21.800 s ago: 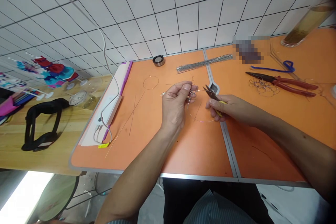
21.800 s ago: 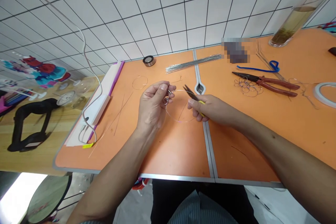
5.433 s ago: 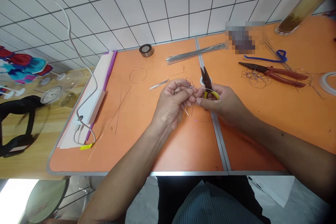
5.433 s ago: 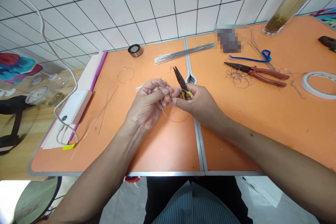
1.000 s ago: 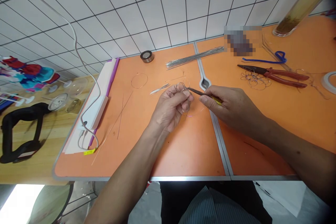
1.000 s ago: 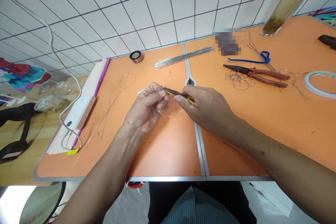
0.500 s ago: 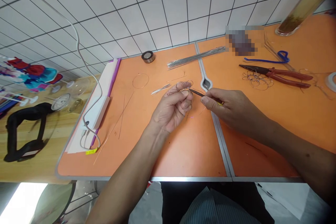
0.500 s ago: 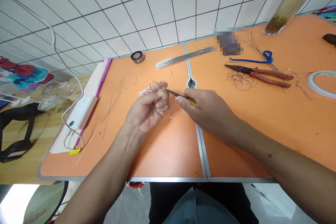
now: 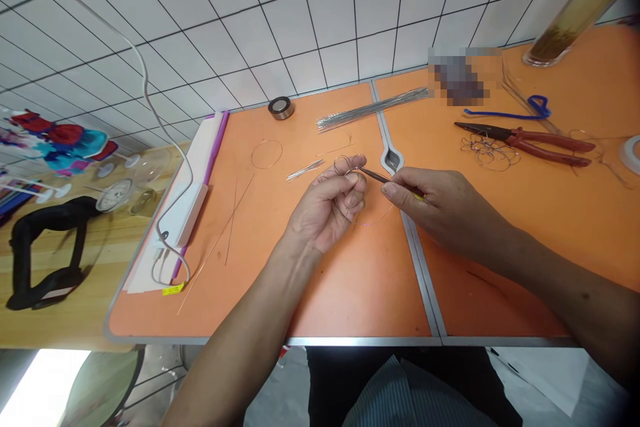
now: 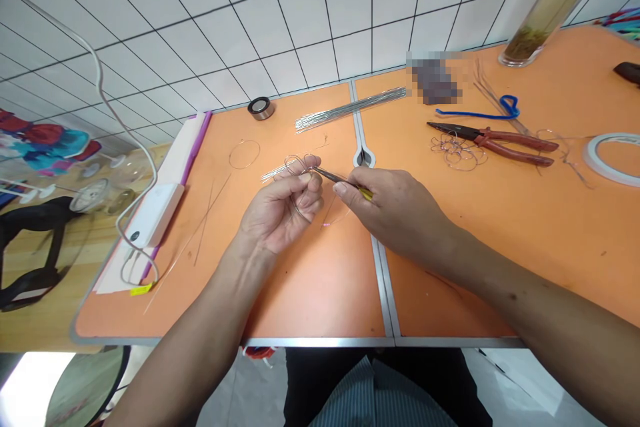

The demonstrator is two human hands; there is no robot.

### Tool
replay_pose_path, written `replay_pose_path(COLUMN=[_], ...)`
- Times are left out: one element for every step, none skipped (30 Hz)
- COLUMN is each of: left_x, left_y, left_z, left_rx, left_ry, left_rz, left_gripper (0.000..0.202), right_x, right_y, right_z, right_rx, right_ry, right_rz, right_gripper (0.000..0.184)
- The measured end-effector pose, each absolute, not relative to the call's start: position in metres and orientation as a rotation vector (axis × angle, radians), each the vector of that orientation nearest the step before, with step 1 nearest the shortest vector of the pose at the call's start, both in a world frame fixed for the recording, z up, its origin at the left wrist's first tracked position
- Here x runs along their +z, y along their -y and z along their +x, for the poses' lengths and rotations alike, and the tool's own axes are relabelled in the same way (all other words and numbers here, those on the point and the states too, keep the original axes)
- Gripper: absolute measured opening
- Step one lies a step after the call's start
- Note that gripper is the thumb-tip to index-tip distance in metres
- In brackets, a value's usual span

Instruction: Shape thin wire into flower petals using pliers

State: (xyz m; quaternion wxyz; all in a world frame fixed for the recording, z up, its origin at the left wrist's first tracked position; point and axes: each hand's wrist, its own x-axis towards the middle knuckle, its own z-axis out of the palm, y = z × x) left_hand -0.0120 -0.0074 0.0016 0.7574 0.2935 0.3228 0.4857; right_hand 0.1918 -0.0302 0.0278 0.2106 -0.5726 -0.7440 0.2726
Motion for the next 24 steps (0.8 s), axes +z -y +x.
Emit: replay_pose_path(left_x=[0.001,0.001,0.001,0.001,0.002,0.002,0.002,0.002,0.003,0.003,0.004,0.005,0.005,0.006,0.006,0.006,0.007,0.008,0.009,0.01,0.011,0.011,0.012,0.012], left_y=[0.007,0.008,0.008,0.008,0.008,0.008,0.007,0.007,0.007,0.007,0.007,0.006,0.006,0.006,0.005,0.005,0.005,0.005,0.005,0.005,0.006,0.006,0.006,0.006], left_z=[-0.012,-0.012,-0.012,-0.012,-0.012,-0.012,-0.012,-0.012,-0.013,-0.013,-0.014,-0.014,-0.015,-0.015,-0.016,-0.016,-0.016,-0.016,-0.016,-0.016,-0.016,-0.016,-0.016,-0.016], left_rx=[1.061,1.063,1.066,1.066,1.063,1.061,1.06,1.06,1.064,1.071,1.078,1.082,1.08,1.073,1.064,1.054,1.046,1.04,1.035,1.03,1.025,1.021,1.017,1.016], left_ry=[-0.701,-0.702,-0.706,-0.711,-0.716,-0.721,-0.727,-0.731,-0.735,-0.738,-0.74,-0.74,-0.736,-0.73,-0.717,-0.699,-0.681,-0.665,-0.656,-0.653,-0.655,-0.66,-0.663,-0.663], left_rz=[0.643,0.649,0.654,0.66,0.665,0.666,0.664,0.66,0.655,0.647,0.638,0.626,0.613,0.599,0.583,0.567,0.55,0.532,0.515,0.502,0.493,0.489,0.49,0.491], left_gripper=[0.023,0.023,0.024,0.024,0.025,0.025,0.025,0.025,0.026,0.025,0.025,0.025,0.024,0.024,0.023,0.024,0.024,0.024,0.024,0.024,0.023,0.023,0.022,0.022], right_x=[0.028,0.027,0.027,0.026,0.025,0.025,0.025,0.025,0.027,0.028,0.03,0.033,0.034,0.035,0.034,0.032,0.029,0.025,0.021,0.017,0.014,0.012,0.011,0.01], right_y=[0.03,0.03,0.03,0.03,0.03,0.031,0.031,0.031,0.031,0.03,0.03,0.028,0.027,0.024,0.022,0.019,0.016,0.013,0.011,0.01,0.01,0.01,0.01,0.011], right_z=[0.192,0.192,0.192,0.192,0.192,0.192,0.192,0.194,0.196,0.198,0.202,0.205,0.209,0.213,0.216,0.218,0.22,0.22,0.22,0.219,0.218,0.216,0.214,0.212], right_rx=[0.758,0.757,0.753,0.747,0.741,0.737,0.734,0.734,0.734,0.733,0.728,0.717,0.704,0.686,0.667,0.657,0.654,0.665,0.688,0.7,0.708,0.705,0.692,0.674], right_ry=[2.079,2.09,2.1,2.105,2.105,2.106,2.111,2.118,2.124,2.125,2.115,2.082,2.028,1.965,1.913,1.89,1.902,1.947,2.002,2.049,2.087,2.113,2.128,2.138], right_rz=[-1.598,-1.606,-1.614,-1.623,-1.631,-1.63,-1.618,-1.593,-1.56,-1.522,-1.486,-1.459,-1.445,-1.443,-1.451,-1.469,-1.494,-1.52,-1.536,-1.541,-1.537,-1.524,-1.507,-1.486], right_gripper=[0.044,0.045,0.045,0.045,0.045,0.044,0.043,0.041,0.04,0.038,0.037,0.037,0.038,0.041,0.043,0.044,0.044,0.043,0.042,0.041,0.04,0.039,0.038,0.038])
